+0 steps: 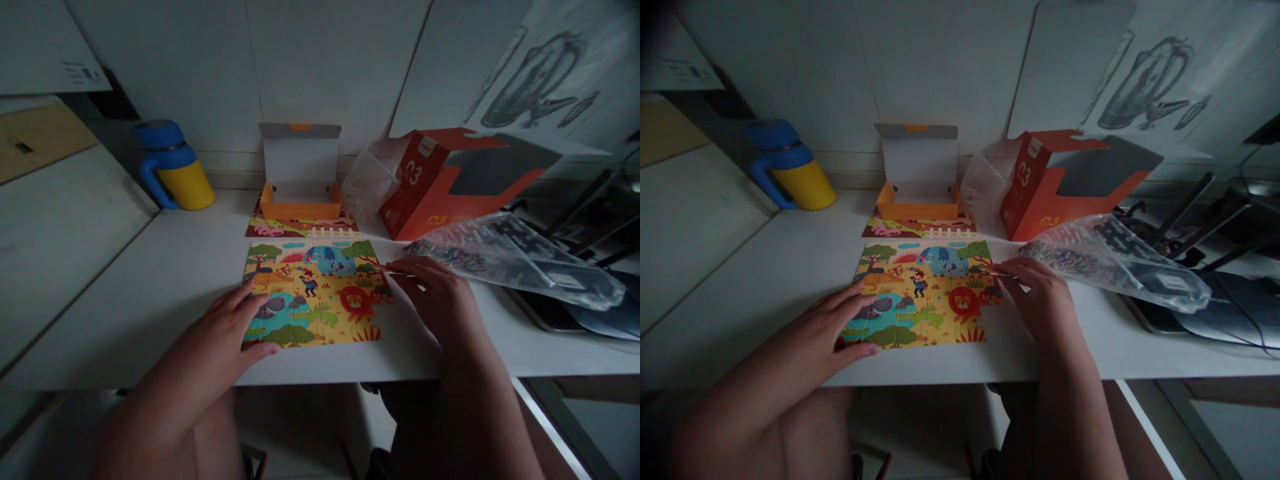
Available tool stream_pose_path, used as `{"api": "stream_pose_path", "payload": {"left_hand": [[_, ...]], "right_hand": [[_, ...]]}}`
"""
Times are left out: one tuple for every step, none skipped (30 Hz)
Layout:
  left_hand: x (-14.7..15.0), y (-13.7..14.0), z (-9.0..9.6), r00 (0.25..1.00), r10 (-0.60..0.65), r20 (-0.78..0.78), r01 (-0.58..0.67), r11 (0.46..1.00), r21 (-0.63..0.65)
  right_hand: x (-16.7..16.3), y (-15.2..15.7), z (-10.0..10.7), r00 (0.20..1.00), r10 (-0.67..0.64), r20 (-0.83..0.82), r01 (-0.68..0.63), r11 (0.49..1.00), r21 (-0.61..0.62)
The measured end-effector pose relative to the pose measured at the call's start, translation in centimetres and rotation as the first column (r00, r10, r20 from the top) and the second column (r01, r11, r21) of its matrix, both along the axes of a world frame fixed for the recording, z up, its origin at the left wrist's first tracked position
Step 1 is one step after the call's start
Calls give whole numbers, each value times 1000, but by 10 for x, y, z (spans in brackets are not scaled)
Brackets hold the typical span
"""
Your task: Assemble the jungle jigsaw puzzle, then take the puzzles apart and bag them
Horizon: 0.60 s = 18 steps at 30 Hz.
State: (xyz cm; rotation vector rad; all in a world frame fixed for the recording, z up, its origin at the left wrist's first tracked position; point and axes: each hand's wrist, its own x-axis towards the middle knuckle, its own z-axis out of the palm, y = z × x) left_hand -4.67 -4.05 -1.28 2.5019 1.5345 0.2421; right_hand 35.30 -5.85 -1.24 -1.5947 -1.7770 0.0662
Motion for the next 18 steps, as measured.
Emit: {"api": "stream_pose_path", "payload": {"left_hand": [[0, 0, 0, 1000, -1, 5, 1, 1000, 3], [0, 0, 0, 1000, -2, 9, 2, 1000, 3], [-1, 0, 1, 1000, -2, 13, 2, 1000, 1], [-1, 0, 1, 1000, -1, 17, 1, 1000, -4], [-1, 1, 2, 1000, 0, 19, 1, 1000, -12], [-1, 1, 3, 1000, -2, 22, 2, 1000, -20], [-1, 2, 5, 1000, -2, 26, 3, 1000, -25], [-1, 3, 8, 1000, 1, 31, 0, 1000, -27], [-1, 5, 11, 999, 14, 36, -13, 1000, -28], [0, 7, 15, 999, 39, 37, -38, 999, -29], [0, 9, 19, 997, 76, 31, -75, 997, -32], [-1, 12, 22, 992, 121, 19, -120, 992, -32], [-1, 15, 25, 987, 162, 1, -162, 986, -32], [-2, 18, 26, 981, 191, -25, -192, 981, -34], [-3, 22, 27, 976, 210, -55, -212, 977, -34], [-3, 25, 26, 972, 221, -81, -224, 974, -30], [-3, 28, 25, 968, 231, -101, -233, 972, -19], [-2, 32, 23, 964, 240, -114, -242, 970, -4]], "right_hand": [[1, 2, -2, 999, 47, 26, -46, 999, -23], [2, 3, -4, 994, 98, 44, -95, 993, -64], [3, 4, -6, 987, 152, 56, -145, 983, -109], [4, 3, -7, 978, 201, 61, -190, 970, -154], [5, 3, -8, 969, 239, 61, -224, 956, -192], [5, 1, -7, 964, 262, 56, -244, 944, -222], [5, 0, -6, 961, 274, 46, -254, 934, -249], [4, -2, -4, 960, 280, 30, -261, 925, -275], [3, -3, -3, 961, 275, 11, -260, 921, -290], [2, -3, -2, 966, 260, -6, -250, 922, -296], [2, -3, -1, 971, 237, -18, -232, 928, -293], [1, -2, -2, 978, 206, -21, -204, 936, -286], [1, -1, -2, 986, 168, -14, -165, 946, -278], [1, 0, -4, 992, 126, 1, -121, 955, -269], [1, 1, -5, 996, 90, 19, -81, 960, -267], [1, 2, -6, 998, 61, 34, -50, 962, -269], [1, 2, -6, 998, 46, 44, -32, 960, -276], [1, 2, -6, 998, 42, 47, -27, 958, -286]]}}
